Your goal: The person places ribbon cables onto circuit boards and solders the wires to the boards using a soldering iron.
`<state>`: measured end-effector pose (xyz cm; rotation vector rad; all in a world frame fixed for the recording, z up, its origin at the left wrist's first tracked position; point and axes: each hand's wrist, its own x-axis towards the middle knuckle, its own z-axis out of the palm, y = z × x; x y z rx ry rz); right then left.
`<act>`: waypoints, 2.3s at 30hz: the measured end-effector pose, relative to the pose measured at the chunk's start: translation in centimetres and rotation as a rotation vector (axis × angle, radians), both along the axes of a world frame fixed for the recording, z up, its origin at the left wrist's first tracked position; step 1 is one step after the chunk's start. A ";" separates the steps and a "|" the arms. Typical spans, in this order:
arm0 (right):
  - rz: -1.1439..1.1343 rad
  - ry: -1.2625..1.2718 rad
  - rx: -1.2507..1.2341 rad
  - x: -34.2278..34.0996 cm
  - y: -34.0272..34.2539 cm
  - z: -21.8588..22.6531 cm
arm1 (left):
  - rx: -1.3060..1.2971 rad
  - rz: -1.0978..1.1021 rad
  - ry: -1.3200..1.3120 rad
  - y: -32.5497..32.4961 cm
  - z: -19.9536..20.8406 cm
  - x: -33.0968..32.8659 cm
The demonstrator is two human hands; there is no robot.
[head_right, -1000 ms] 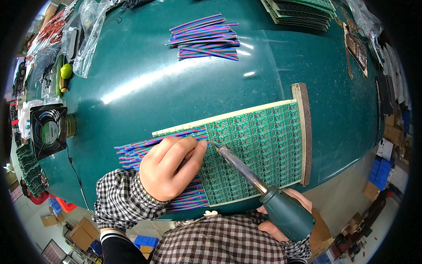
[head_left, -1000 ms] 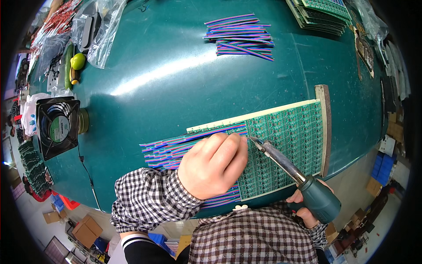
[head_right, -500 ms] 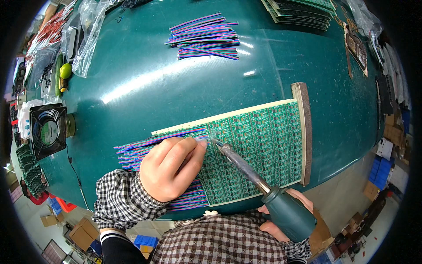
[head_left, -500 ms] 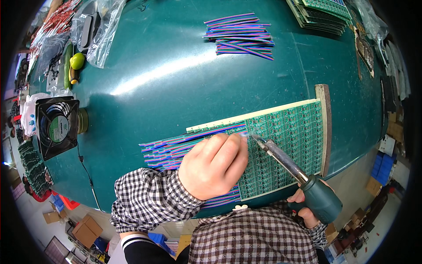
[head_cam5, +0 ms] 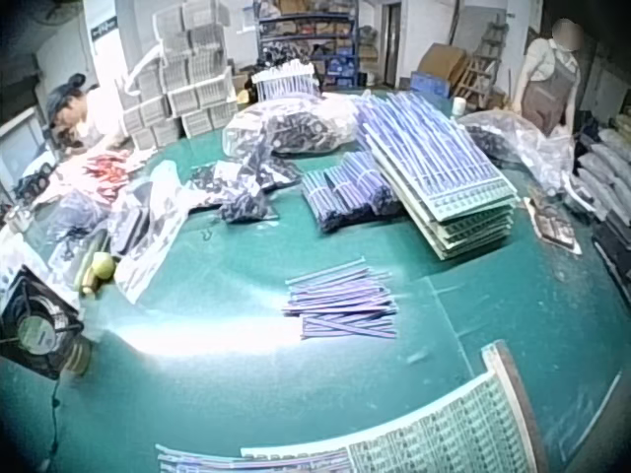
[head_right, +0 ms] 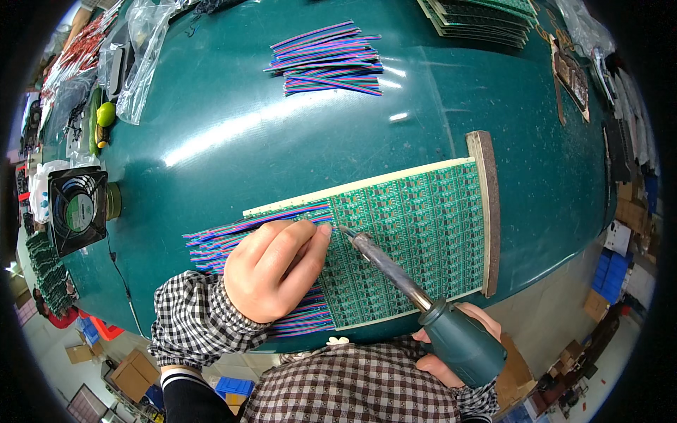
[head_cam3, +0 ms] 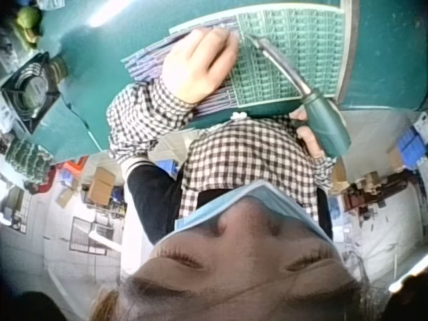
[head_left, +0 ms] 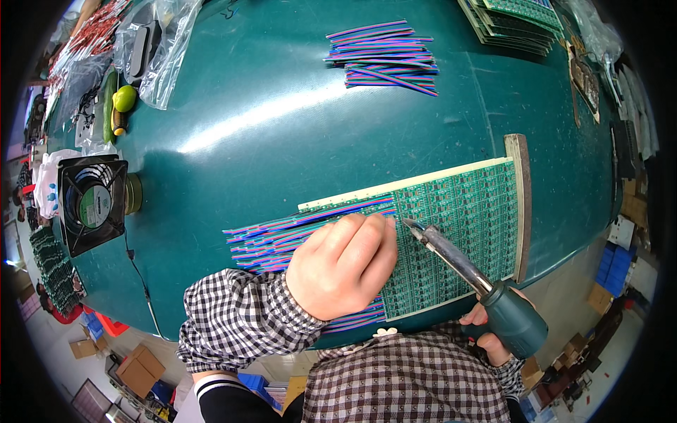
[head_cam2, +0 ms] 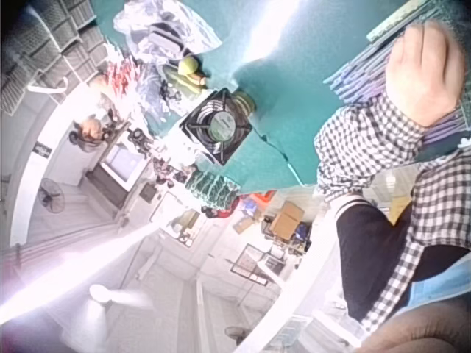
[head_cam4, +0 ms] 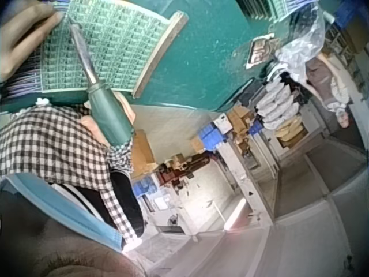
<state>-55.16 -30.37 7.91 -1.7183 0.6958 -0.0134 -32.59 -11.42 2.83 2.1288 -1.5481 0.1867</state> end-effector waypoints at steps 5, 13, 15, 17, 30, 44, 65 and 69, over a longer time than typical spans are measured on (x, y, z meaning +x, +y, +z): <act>0.015 -0.005 0.007 -0.1 0.0 -0.1 | -0.023 -0.017 0.010 0.1 -0.1 0.4; 0.025 0.001 0.003 0.0 -0.1 0.0 | -0.030 -0.061 0.144 0.2 0.2 1.1; 0.025 -0.001 0.004 0.0 -0.2 0.0 | -0.026 -0.063 0.142 0.2 0.2 1.2; 0.023 -0.003 0.003 0.0 -0.2 0.0 | -0.024 -0.066 0.141 0.1 0.2 1.2; 0.003 -0.013 0.001 0.1 0.0 -0.1 | 0.010 -0.072 0.107 0.1 0.5 0.9; -0.011 -0.031 -0.007 0.0 0.1 -0.5 | 0.003 -0.085 0.031 0.1 0.3 0.6; -0.010 -0.022 0.036 -0.3 0.0 -0.6 | -0.005 -0.075 0.014 0.1 0.2 0.5; 0.042 -0.008 -0.041 -0.5 -0.1 -0.7 | -0.015 -0.077 0.007 0.0 0.2 0.6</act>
